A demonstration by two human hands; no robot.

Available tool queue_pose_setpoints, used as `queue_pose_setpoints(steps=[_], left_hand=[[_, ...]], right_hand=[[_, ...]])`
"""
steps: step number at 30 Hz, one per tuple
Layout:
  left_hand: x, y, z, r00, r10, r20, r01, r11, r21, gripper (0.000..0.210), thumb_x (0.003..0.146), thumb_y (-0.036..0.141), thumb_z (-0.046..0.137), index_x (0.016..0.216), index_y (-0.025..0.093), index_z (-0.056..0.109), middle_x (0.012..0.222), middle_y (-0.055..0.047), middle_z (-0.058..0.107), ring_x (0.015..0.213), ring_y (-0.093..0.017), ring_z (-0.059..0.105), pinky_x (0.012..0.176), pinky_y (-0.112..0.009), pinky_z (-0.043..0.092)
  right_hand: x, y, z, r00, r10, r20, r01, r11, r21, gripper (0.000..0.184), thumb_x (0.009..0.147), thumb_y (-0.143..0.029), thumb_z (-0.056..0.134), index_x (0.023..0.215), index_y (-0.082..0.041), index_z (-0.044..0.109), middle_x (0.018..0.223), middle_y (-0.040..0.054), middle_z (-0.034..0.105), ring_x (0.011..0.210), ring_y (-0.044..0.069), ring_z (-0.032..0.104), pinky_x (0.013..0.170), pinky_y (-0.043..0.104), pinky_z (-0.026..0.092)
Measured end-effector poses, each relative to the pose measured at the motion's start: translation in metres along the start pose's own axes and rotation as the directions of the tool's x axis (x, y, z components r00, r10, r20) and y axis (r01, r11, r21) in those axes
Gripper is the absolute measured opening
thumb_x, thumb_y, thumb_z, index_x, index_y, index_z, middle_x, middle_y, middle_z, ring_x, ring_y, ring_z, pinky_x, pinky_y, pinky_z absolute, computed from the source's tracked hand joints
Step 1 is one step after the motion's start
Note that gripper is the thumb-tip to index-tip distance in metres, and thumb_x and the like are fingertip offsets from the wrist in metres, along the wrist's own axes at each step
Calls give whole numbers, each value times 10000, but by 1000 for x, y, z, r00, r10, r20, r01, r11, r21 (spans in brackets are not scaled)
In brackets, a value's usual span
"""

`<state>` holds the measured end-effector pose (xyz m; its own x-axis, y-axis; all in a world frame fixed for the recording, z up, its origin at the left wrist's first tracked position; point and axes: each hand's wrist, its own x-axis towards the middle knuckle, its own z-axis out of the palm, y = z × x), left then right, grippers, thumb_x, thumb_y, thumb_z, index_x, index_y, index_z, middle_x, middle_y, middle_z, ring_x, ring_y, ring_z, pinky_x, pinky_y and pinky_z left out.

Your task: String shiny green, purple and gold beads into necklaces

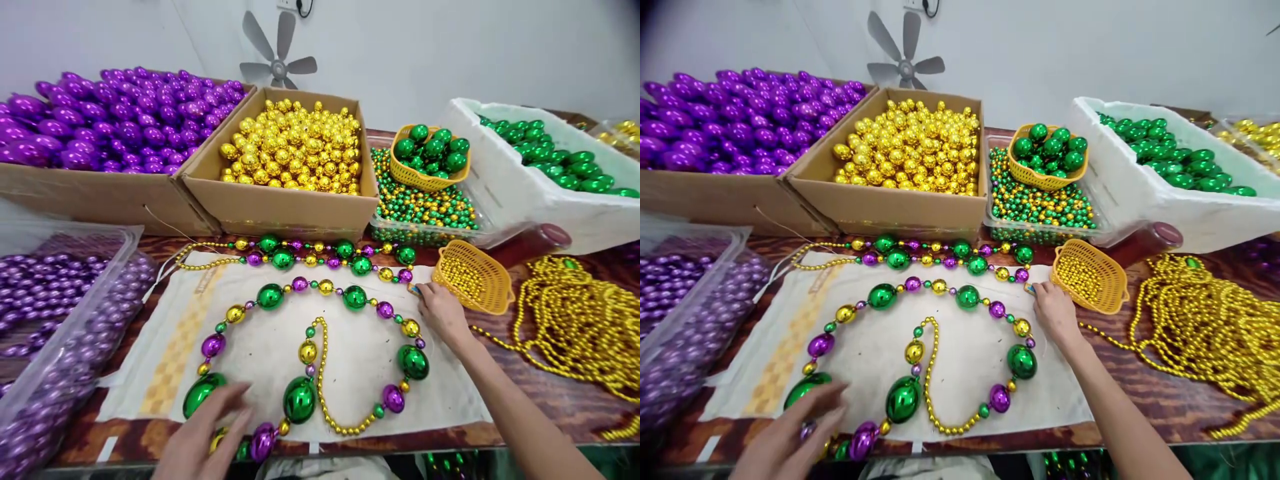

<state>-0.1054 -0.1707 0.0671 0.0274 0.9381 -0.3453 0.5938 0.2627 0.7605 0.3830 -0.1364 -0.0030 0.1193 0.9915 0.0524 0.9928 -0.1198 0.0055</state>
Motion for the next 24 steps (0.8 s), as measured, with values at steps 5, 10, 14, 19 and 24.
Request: queue_pose_setpoints(steps=[5, 10, 14, 19, 24], left_hand=[[44, 52, 70, 976, 214, 35, -217, 957, 195, 495, 670, 496, 730, 1103, 268, 650, 1011, -85, 691, 929, -317, 622, 808, -373, 450], [52, 60, 86, 969, 212, 126, -240, 929, 283, 303, 866, 417, 519, 1088, 233, 613, 994, -78, 683, 910, -266, 624, 807, -372, 438], [63, 71, 74, 957, 238, 164, -240, 971, -2, 344, 871, 393, 530, 1171, 234, 583, 1134, -83, 648, 954, -246, 621, 849, -359, 461], [96, 105, 53, 956, 255, 147, -197, 925, -324, 438, 862, 416, 565, 1267, 253, 537, 1286, -83, 566, 912, -226, 647, 852, -352, 479], [141, 130, 38, 940, 303, 154, -208, 872, -443, 451, 864, 393, 589, 1285, 256, 508, 1145, -68, 629, 904, -224, 658, 851, -349, 475]], right_hand=[[0, -5, -12, 996, 5, -89, 6, 992, 130, 321, 900, -138, 413, 1171, -108, 583, 968, 147, 600, 931, 280, 567, 817, 381, 446], [16, -71, -53, 970, -185, -160, 244, 717, 653, 264, 955, -193, 412, 1187, -213, 537, 1099, 75, 610, 1000, 200, 571, 864, 302, 448], [43, -144, -71, 915, -404, -10, 171, 363, 916, 151, 929, -198, 479, 1015, -232, 598, 910, 14, 657, 858, 174, 611, 751, 276, 448], [71, -179, -68, 897, -440, 42, 43, 181, 983, 154, 943, -235, 439, 1046, -230, 553, 979, 19, 689, 829, 156, 672, 600, 217, 471], [102, -168, -62, 930, -360, 76, -56, 65, 996, 139, 908, -284, 484, 1004, -208, 549, 955, 34, 676, 861, 177, 653, 561, 211, 460]])
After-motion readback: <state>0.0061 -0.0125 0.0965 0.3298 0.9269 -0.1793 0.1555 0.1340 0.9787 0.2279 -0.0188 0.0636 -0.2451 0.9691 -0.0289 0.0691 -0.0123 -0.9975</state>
